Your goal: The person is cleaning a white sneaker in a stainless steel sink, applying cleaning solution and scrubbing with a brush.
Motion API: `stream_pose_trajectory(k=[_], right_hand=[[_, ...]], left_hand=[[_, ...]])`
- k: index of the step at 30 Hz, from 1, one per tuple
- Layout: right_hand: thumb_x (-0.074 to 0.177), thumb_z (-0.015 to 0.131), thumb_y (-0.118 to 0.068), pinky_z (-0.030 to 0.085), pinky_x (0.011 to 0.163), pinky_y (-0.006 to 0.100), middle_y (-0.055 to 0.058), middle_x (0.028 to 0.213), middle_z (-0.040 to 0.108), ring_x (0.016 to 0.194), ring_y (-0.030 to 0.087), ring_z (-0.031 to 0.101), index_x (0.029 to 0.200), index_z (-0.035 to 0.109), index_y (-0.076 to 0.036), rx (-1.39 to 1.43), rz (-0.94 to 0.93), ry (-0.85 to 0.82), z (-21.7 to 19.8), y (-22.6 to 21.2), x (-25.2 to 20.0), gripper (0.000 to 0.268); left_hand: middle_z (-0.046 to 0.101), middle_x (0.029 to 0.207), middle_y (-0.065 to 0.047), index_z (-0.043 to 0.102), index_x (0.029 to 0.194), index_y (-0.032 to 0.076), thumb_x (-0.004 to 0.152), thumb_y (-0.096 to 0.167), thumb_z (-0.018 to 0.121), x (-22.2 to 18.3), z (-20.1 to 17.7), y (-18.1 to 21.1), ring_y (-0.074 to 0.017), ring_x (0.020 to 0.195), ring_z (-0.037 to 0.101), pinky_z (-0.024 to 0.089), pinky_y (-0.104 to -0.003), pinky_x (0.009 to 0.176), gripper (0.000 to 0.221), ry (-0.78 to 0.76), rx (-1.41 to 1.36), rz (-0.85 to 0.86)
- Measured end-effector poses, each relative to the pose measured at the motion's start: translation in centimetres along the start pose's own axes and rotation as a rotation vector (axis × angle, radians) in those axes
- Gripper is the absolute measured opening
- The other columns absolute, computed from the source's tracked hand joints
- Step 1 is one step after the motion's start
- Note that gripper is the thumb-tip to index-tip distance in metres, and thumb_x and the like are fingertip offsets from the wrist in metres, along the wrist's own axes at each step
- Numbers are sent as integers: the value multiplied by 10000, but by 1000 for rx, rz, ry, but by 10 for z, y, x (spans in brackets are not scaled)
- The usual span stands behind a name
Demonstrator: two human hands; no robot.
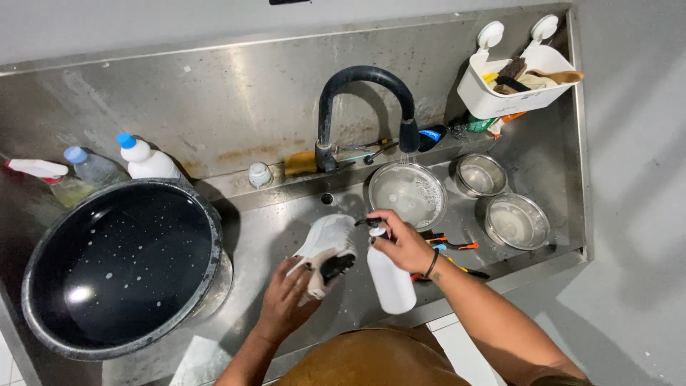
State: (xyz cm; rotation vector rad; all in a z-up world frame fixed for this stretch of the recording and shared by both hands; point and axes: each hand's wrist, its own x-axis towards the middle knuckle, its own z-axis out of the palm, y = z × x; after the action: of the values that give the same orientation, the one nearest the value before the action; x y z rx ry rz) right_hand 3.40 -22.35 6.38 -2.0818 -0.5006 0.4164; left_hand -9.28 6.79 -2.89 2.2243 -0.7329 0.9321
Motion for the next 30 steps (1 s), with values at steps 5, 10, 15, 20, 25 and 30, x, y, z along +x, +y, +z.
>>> stream_pose_trajectory(k=[5, 10, 15, 20, 25, 30], right_hand=[[925, 634, -223, 426, 666, 326, 49, 924, 675, 663, 173, 546, 1442, 447, -237, -15, 146, 88, 2, 13, 12, 550], [947, 636, -163, 487, 540, 349, 109, 1059, 712, 629, 186, 610, 1383, 460, -237, 48, 231, 122, 13, 16, 11, 476], [919, 591, -329, 424, 559, 348, 72, 843, 739, 530, 183, 556, 1431, 486, -273, -151, 232, -16, 18, -26, -3, 526], [885, 614, -264, 533, 725, 400, 115, 1217, 713, 942, 288, 700, 1440, 425, -272, -9, 293, 10, 10, 26, 17, 587], [922, 624, -247, 623, 678, 414, 132, 1129, 693, 891, 268, 705, 1396, 483, -171, 62, 54, -32, 25, 49, 10, 501], [916, 652, -153, 436, 1092, 370, 131, 1457, 553, 1275, 245, 567, 1529, 335, -145, 186, -13, -64, -9, 94, 13, 690]], left_hand=[[607, 1300, -194, 537, 1339, 17, 873, 320, 765, -20, 19, 2, -392, 1239, 578, 507, -536, 1037, 601, 114, -58, -300], [588, 1319, -198, 511, 1383, 0, 915, 290, 717, -23, 34, 8, -371, 1210, 581, 490, -488, 1009, 588, 184, -111, -533], [628, 1170, -126, 604, 1244, 37, 947, 281, 661, -16, 44, 13, -305, 1075, 599, 493, -420, 910, 388, 224, -147, -560], [626, 1266, -120, 586, 1325, 54, 897, 280, 721, -26, 58, 20, -307, 1172, 589, 480, -432, 964, 502, 177, -120, -737], [607, 1211, -139, 561, 1285, 55, 854, 200, 711, -24, 70, 31, -322, 1111, 582, 476, -418, 904, 478, 111, -96, -807], [611, 1247, -106, 572, 1336, 69, 881, 250, 668, -15, 75, 50, -313, 1152, 544, 426, -378, 1011, 499, 67, -13, -930]])
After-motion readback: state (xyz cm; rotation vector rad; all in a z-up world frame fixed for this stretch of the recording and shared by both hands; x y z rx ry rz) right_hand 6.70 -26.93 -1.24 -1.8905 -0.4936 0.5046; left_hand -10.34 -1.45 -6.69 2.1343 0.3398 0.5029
